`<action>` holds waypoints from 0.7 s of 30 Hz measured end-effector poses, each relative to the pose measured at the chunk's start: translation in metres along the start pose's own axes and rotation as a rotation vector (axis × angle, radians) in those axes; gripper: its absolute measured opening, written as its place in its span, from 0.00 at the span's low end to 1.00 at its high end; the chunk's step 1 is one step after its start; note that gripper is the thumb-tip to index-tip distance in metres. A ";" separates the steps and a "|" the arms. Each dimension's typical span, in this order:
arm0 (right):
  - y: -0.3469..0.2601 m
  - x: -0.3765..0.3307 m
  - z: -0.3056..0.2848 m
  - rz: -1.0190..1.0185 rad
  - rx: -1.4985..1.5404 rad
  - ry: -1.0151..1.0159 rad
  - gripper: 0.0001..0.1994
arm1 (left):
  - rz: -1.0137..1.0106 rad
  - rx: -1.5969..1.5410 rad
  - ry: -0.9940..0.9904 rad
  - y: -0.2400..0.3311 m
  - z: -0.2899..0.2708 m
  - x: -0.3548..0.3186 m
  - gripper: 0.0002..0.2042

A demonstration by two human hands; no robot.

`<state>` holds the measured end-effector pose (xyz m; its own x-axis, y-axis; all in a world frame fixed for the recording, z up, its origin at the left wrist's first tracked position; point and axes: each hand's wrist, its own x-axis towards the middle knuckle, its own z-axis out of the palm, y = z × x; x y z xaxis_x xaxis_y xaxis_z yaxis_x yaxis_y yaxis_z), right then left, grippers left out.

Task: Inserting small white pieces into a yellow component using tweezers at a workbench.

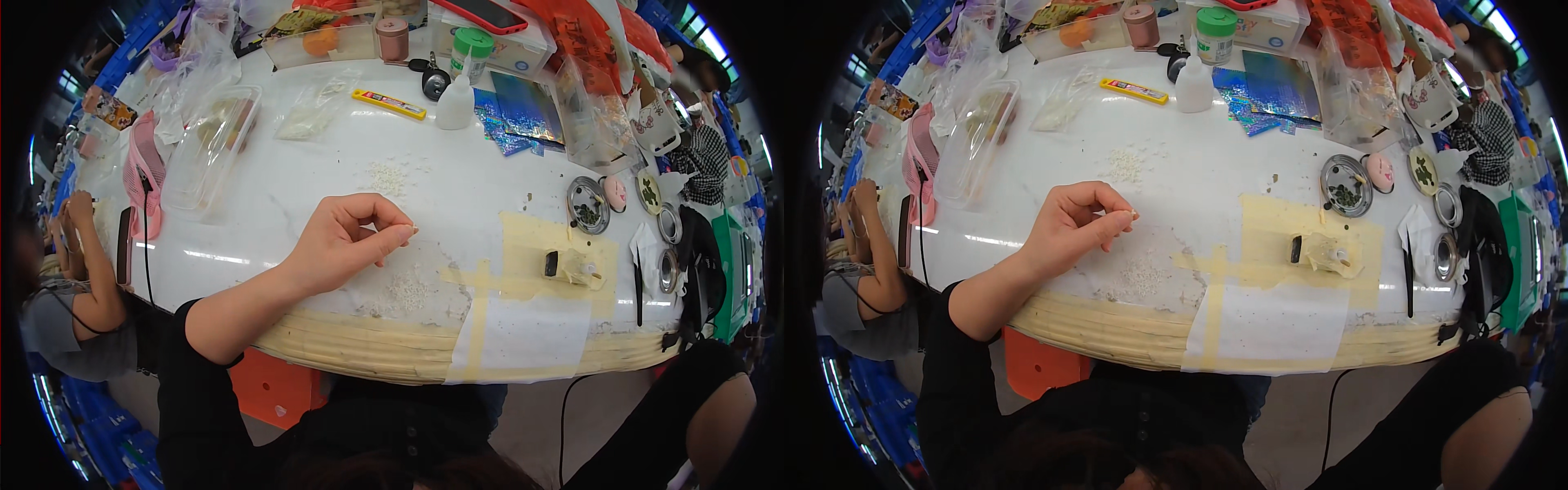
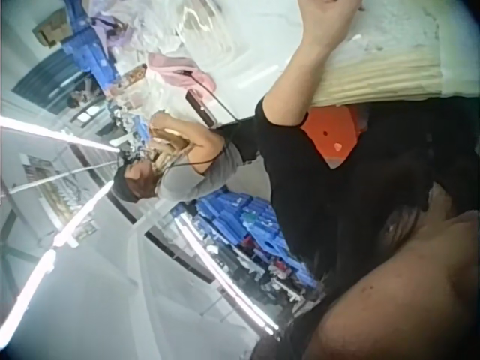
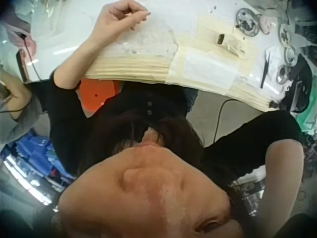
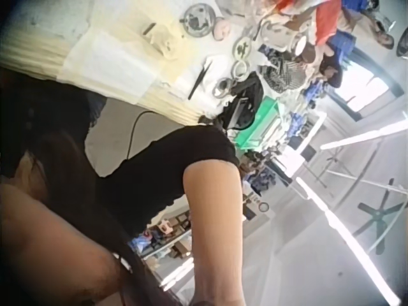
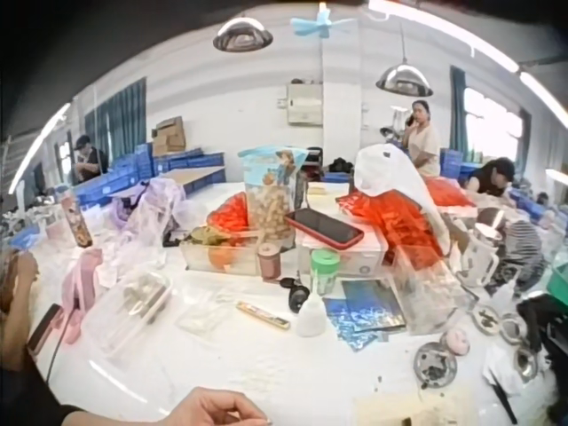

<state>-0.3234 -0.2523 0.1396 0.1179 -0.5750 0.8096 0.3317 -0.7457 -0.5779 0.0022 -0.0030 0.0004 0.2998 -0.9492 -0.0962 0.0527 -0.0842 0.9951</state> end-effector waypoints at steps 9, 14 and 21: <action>0.120 -0.071 -0.011 0.452 -0.453 -0.055 0.15 | -0.030 -0.011 0.002 0.003 0.002 0.002 0.04; 0.145 -0.089 -0.011 0.530 -0.512 -0.072 0.14 | -0.020 -0.027 -0.013 -0.003 0.001 -0.001 0.06; 0.132 -0.081 -0.019 0.455 -0.494 -0.014 0.14 | -0.035 -0.040 -0.045 -0.004 -0.001 0.002 0.04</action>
<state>-0.3073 -0.3102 -0.0043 0.1576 -0.8667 0.4732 -0.2210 -0.4980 -0.8385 0.0034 -0.0043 -0.0042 0.2542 -0.9586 -0.1285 0.1008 -0.1059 0.9893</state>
